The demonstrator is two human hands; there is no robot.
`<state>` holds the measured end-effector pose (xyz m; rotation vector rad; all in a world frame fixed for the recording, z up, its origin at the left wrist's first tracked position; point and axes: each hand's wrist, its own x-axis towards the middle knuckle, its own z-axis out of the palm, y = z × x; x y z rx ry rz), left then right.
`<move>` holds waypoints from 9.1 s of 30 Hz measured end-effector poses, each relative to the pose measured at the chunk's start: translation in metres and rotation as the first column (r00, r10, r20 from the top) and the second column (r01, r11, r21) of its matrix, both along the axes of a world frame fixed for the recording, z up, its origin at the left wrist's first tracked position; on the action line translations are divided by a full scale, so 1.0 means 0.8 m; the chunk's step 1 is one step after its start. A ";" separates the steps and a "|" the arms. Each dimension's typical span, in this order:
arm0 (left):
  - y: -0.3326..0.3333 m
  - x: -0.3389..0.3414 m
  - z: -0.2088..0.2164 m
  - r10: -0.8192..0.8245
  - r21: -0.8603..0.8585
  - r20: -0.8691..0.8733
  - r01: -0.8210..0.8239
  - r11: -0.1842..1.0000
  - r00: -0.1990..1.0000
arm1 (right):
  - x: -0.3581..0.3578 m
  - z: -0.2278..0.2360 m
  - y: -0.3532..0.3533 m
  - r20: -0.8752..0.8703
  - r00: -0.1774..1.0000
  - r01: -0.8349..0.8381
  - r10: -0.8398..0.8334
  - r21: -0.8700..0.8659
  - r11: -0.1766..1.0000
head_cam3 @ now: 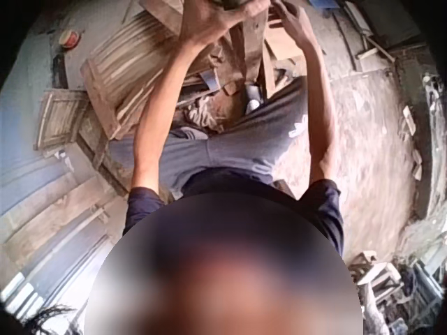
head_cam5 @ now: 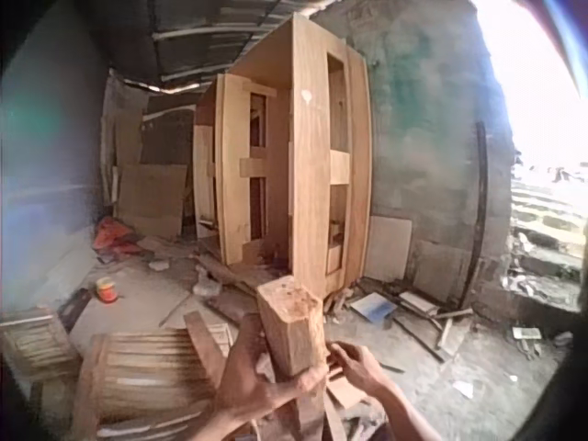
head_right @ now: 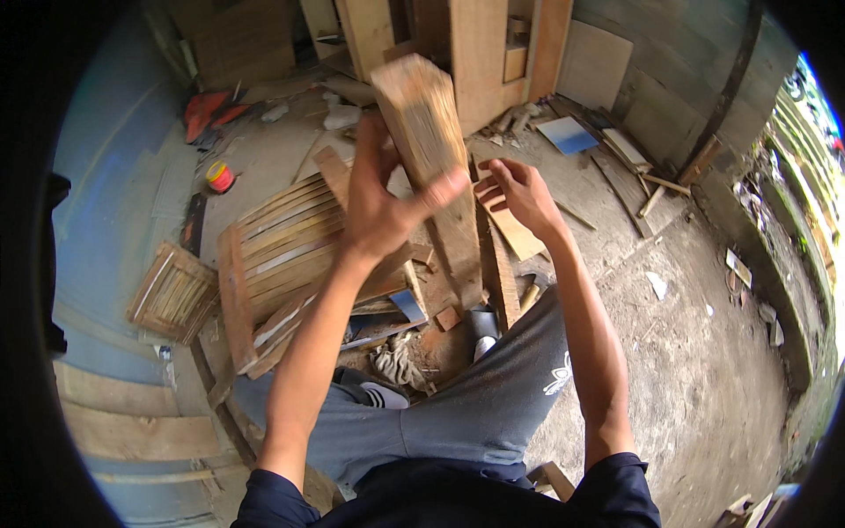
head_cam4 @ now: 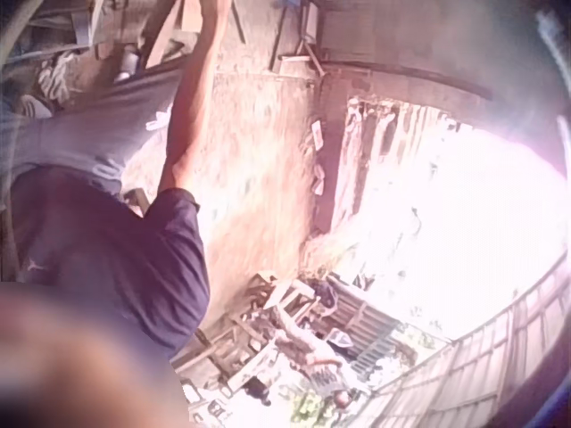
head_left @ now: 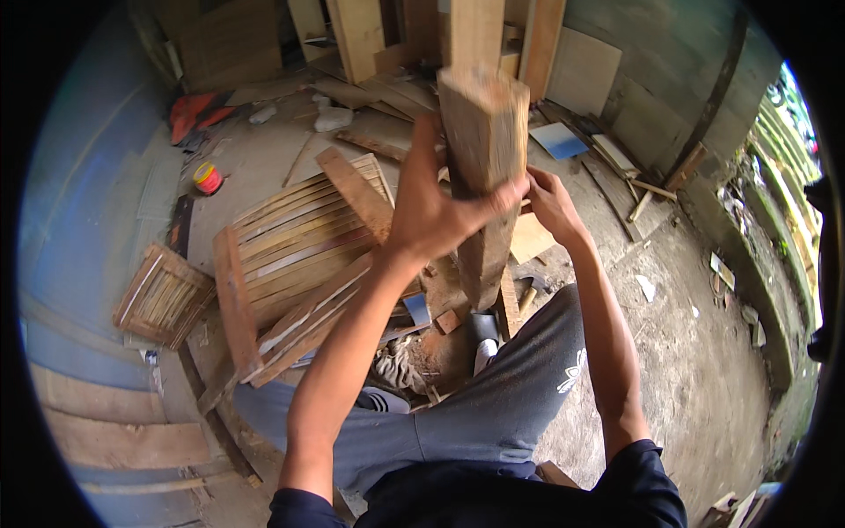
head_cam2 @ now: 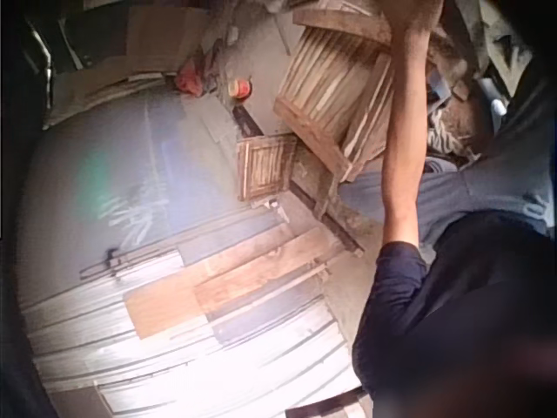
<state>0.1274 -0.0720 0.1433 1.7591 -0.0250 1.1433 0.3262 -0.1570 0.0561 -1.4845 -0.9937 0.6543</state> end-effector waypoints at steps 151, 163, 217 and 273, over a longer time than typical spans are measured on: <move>0.016 0.125 -0.133 0.415 -0.037 -0.397 -0.467 0.884 0.818 | -0.057 -0.167 0.031 -0.138 0.930 0.315 -0.341 -0.182 0.932; 0.018 -0.074 -0.060 0.244 -0.140 -0.230 -0.280 0.950 0.942 | -0.103 -0.113 -0.002 -0.215 0.837 -0.532 0.503 -0.101 0.841; 0.129 -0.313 0.035 0.479 -0.555 -0.054 -0.425 0.715 0.876 | -0.272 0.166 0.118 0.897 0.329 -0.296 0.294 -0.197 0.935; -0.011 0.168 -0.128 0.071 0.134 -0.464 -0.009 0.991 0.883 | 0.127 -0.376 -0.396 0.396 0.634 0.712 -0.664 -0.634 0.302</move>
